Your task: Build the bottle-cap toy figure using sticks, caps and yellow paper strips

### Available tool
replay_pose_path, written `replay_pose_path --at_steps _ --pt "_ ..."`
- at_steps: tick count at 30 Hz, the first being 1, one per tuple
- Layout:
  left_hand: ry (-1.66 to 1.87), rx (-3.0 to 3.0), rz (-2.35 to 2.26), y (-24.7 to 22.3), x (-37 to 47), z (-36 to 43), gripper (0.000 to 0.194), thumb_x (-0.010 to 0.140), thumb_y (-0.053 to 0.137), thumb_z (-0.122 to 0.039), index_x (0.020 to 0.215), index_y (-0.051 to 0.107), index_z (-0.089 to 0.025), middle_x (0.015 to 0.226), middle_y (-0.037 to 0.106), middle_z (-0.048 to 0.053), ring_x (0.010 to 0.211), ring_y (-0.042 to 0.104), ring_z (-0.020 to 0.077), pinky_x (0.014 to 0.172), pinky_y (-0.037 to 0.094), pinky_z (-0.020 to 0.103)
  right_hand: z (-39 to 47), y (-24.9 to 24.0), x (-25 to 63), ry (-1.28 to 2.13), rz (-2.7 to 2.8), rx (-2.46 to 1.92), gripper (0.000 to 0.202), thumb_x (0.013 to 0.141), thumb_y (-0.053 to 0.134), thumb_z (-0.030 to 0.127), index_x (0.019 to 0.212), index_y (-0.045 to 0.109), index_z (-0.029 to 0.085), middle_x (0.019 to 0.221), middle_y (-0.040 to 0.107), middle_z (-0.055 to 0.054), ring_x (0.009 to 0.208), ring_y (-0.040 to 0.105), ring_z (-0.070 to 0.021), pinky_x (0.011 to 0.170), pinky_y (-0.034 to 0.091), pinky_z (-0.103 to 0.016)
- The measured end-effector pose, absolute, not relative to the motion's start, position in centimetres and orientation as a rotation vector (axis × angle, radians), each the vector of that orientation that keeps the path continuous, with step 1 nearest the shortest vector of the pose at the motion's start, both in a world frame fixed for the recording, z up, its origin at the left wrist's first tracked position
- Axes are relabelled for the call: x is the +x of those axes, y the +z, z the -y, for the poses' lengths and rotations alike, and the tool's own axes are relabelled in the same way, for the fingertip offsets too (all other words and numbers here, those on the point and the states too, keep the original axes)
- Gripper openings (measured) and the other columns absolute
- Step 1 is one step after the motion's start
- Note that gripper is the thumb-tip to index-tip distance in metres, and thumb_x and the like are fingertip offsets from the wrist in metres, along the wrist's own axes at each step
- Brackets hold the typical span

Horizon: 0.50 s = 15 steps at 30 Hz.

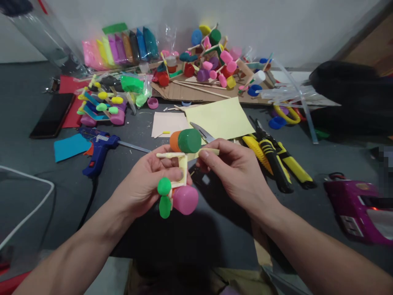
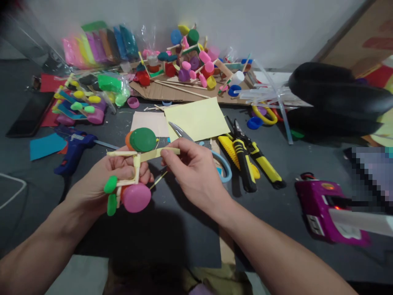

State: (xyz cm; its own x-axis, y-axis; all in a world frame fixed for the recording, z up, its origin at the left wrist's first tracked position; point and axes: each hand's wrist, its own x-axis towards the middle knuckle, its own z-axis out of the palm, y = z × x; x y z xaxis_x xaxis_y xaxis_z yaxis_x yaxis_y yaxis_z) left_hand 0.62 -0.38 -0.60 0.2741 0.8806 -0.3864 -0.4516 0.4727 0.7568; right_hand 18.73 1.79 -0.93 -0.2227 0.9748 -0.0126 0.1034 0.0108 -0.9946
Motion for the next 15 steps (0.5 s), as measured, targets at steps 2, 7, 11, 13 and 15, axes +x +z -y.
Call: replay_pose_path --at_steps 2,7,11,13,15 --pt "0.969 0.567 -0.895 -0.74 0.61 0.34 0.021 0.068 0.088 -0.018 0.078 0.069 -0.015 0.059 0.066 -0.001 0.054 0.065 0.0122 0.057 0.056 0.022 -1.81 -0.95 18.86 1.297 1.457 -1.193 0.022 0.091 0.066 0.031 0.071 0.065 0.02 0.064 0.061 0.002 0.059 0.052 -0.0118 0.053 0.039 -0.027" --pt "0.962 0.55 -0.903 -0.85 0.67 0.28 0.018 0.069 0.087 -0.02 0.071 0.07 -0.015 0.058 0.064 -0.001 0.055 0.065 0.0114 0.06 0.056 0.022 -1.78 -0.86 18.98 1.291 1.439 -1.199 0.024 0.091 0.066 0.034 0.071 0.064 0.02 0.064 0.06 0.002 0.059 0.052 -0.012 0.053 0.039 -0.027" --pt "0.974 0.495 -0.945 -0.88 0.75 0.24 0.012 0.07 0.084 -0.015 0.071 0.072 -0.015 0.058 0.065 -0.001 0.055 0.066 0.011 0.062 0.058 0.022 -1.7 -0.73 19.02 1.284 1.411 -1.199 0.023 0.091 0.066 0.033 0.07 0.064 0.022 0.065 0.062 0.002 0.061 0.053 -0.0128 0.056 0.042 -0.028" --pt "0.984 0.466 -0.947 -0.88 0.7 0.22 0.008 0.071 0.082 -0.012 0.074 0.074 -0.015 0.059 0.067 -0.001 0.055 0.067 0.0113 0.06 0.058 0.021 -1.66 -0.66 19.07 1.24 1.415 -1.18 0.021 0.09 0.065 0.03 0.07 0.064 0.023 0.065 0.062 0.002 0.061 0.053 -0.0131 0.056 0.042 -0.029" --pt "0.992 0.453 -0.944 -0.82 0.63 0.22 0.008 0.071 0.08 -0.01 0.077 0.076 -0.014 0.059 0.067 0.0 0.056 0.067 0.0109 0.059 0.057 0.019 -1.64 -0.6 19.15 1.197 1.435 -1.162 0.019 0.089 0.064 0.027 0.071 0.065 0.023 0.065 0.062 0.002 0.061 0.053 -0.0132 0.056 0.042 -0.029"
